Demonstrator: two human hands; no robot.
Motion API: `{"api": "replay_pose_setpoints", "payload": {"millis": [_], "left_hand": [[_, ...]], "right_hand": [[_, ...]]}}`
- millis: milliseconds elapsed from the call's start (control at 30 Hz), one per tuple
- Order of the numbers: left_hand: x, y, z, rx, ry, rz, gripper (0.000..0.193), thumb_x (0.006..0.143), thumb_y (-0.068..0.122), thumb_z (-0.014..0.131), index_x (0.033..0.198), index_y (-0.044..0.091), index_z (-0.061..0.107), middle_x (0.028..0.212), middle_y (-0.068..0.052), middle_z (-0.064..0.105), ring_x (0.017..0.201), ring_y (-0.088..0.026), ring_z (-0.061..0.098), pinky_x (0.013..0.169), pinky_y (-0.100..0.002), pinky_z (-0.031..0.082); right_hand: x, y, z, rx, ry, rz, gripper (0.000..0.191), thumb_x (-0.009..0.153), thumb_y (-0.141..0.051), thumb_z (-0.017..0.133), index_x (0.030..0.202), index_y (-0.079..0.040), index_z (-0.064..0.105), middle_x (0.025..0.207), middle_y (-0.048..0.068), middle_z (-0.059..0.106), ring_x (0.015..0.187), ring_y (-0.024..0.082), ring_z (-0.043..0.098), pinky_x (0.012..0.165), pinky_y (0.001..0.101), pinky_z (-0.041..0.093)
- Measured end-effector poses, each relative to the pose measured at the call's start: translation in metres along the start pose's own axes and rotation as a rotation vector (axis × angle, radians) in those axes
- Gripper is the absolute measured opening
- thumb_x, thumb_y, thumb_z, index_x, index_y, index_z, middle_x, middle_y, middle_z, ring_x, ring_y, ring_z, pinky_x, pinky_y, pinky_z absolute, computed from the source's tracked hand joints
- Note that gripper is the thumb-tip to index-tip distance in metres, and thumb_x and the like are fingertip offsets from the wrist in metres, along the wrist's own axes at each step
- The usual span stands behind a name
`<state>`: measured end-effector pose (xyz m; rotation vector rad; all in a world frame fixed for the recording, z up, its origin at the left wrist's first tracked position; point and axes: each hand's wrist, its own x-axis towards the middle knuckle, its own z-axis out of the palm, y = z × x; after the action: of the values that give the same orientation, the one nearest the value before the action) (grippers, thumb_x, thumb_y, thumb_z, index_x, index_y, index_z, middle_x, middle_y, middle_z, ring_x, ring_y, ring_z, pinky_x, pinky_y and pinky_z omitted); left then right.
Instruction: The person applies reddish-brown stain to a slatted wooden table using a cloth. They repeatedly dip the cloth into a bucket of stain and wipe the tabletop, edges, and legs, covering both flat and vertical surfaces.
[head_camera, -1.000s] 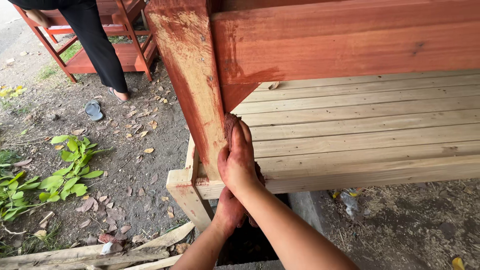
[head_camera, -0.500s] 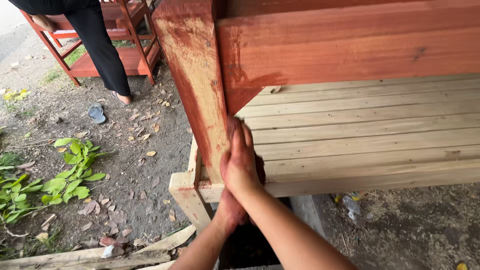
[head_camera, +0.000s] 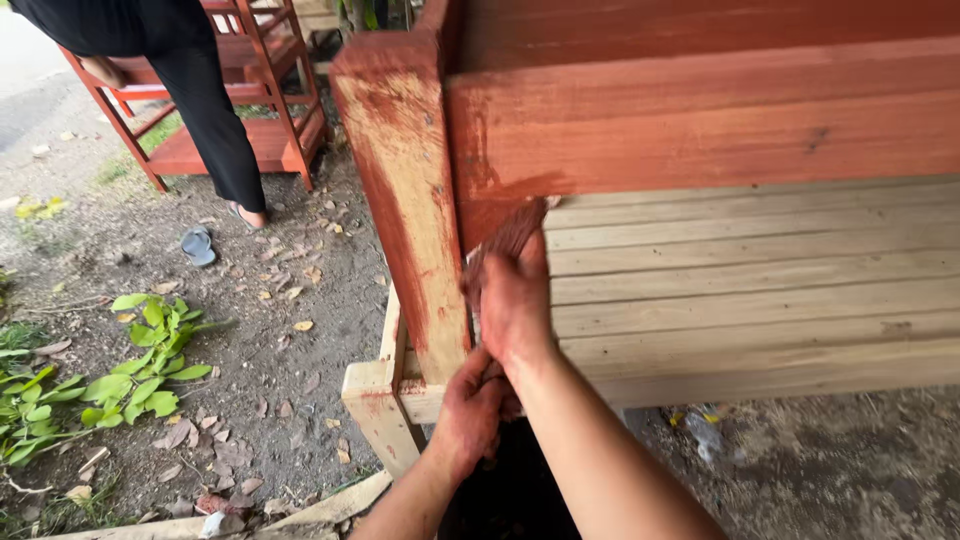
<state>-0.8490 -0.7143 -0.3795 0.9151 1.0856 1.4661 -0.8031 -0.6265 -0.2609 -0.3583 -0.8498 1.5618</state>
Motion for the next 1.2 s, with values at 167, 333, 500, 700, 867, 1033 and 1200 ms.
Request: {"api": "replay_pose_setpoints", "payload": {"millis": [167,333,500,700,867,1033,1200], "left_hand": [[-0.015,0.004,0.004,0.099,0.069,-0.181,0.033,0.094,-0.004,0.043,0.121,0.007,0.059,0.088,-0.008,0.070,0.052,-0.017,0.057,0.038,-0.029,0.040],[-0.012,-0.004,-0.004,-0.165,-0.057,-0.050,0.050,0.090,-0.012,0.042,0.132,0.011,0.056,0.088,-0.008,0.068,0.053,-0.013,0.055,0.043,-0.025,0.043],[-0.009,0.000,-0.010,-0.032,-0.013,-0.045,0.056,0.088,-0.012,0.042,0.137,0.011,0.055,0.079,-0.006,0.059,0.053,-0.014,0.052,0.043,-0.027,0.042],[-0.011,0.005,0.003,-0.098,-0.131,0.058,0.052,0.093,-0.014,0.040,0.141,-0.001,0.053,0.099,-0.008,0.070,0.075,-0.015,0.065,0.062,-0.025,0.053],[-0.010,0.004,0.007,-0.063,-0.089,-0.006,0.058,0.090,-0.013,0.040,0.140,0.012,0.052,0.093,-0.008,0.071,0.066,-0.015,0.066,0.057,-0.028,0.055],[-0.010,-0.001,0.005,0.111,0.046,-0.208,0.014,0.103,0.006,0.055,0.116,0.003,0.056,0.075,-0.011,0.063,0.049,-0.017,0.051,0.041,-0.031,0.039],[-0.005,-0.012,0.002,-0.012,-0.029,-0.070,0.020,0.099,0.002,0.051,0.116,0.007,0.060,0.080,-0.005,0.070,0.056,-0.011,0.061,0.049,-0.027,0.050]], "right_hand": [[0.001,0.038,-0.016,-0.337,-0.102,0.126,0.071,0.082,0.011,0.046,0.150,-0.006,0.042,0.126,0.007,0.064,0.088,0.014,0.060,0.072,0.0300,0.053],[-0.007,0.025,-0.026,0.296,-0.373,-0.014,0.078,0.076,0.017,0.043,0.152,-0.001,0.034,0.121,0.008,0.060,0.087,0.013,0.061,0.073,0.0275,0.055],[0.004,-0.023,0.015,-0.149,0.181,0.198,0.097,0.071,0.013,0.045,0.159,-0.014,0.013,0.124,0.004,0.057,0.071,0.008,0.061,0.061,0.0275,0.055],[-0.008,-0.029,0.009,-0.196,-0.206,-0.133,0.102,0.078,0.006,0.050,0.168,-0.009,0.004,0.114,-0.001,0.060,0.051,0.004,0.038,0.035,0.0188,0.031],[0.006,-0.002,0.010,-0.664,-0.014,-0.207,0.100,0.084,0.000,0.059,0.161,-0.007,-0.004,0.100,0.022,0.033,0.076,0.025,0.034,0.060,0.0359,0.030],[0.000,0.016,0.022,-1.497,0.118,-0.599,0.091,0.080,-0.007,0.067,0.149,0.012,0.011,0.151,0.044,0.018,0.141,0.054,0.023,0.118,0.0552,0.024],[0.003,0.011,0.018,-1.279,0.158,-0.345,0.084,0.084,-0.003,0.062,0.151,0.012,0.013,0.162,0.038,0.011,0.154,0.047,0.007,0.126,0.0461,0.006]]}}
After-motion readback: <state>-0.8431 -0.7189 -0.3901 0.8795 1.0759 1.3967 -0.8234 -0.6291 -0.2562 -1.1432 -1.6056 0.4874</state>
